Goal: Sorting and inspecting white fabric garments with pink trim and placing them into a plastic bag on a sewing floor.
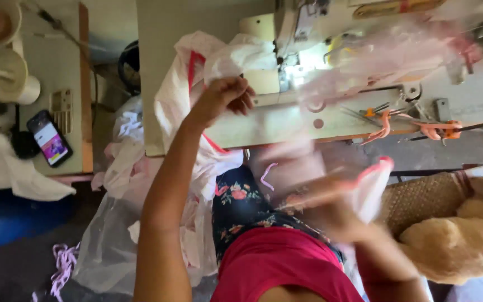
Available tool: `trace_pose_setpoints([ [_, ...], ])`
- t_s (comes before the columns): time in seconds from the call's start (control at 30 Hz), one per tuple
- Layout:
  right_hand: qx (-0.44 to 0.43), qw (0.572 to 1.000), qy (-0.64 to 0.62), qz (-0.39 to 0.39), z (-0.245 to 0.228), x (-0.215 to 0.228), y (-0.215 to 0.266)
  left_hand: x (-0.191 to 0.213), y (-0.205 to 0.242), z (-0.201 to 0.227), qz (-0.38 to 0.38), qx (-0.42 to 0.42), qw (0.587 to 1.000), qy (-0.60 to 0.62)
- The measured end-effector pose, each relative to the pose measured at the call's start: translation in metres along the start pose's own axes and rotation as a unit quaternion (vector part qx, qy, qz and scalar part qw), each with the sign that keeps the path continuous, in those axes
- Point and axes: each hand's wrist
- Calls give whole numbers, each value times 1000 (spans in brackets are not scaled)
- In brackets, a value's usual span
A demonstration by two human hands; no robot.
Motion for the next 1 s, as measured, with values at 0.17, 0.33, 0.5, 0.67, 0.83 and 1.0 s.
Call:
trace_pose_setpoints([
  [0.17,803,477,-358,-6,-128,14,119,22,2,-169,-47,201,883,422],
  [0.33,523,582,-618,80,-114,-11,29,15,8,-153,-6,66,974,216],
  [0.5,298,629,-705,137,-146,-5,-38,35,-15,-116,232,-67,970,15],
  [0.67,257,626,-725,130,-173,-10,-44,34,-14,-144,241,-58,963,-109],
  [0.83,155,473,-845,-193,-126,8,6,22,1,-116,263,-70,947,-173],
  [1.0,152,320,-873,-334,-107,8,12,23,-3,-148,202,-92,962,-162],
])
Point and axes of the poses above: each hand's wrist, its own y-axis away from the middle knuckle, its own x-axis out of the back of the hand, z = x × y, and after that the axes turned 12 degrees about -z, right-handed
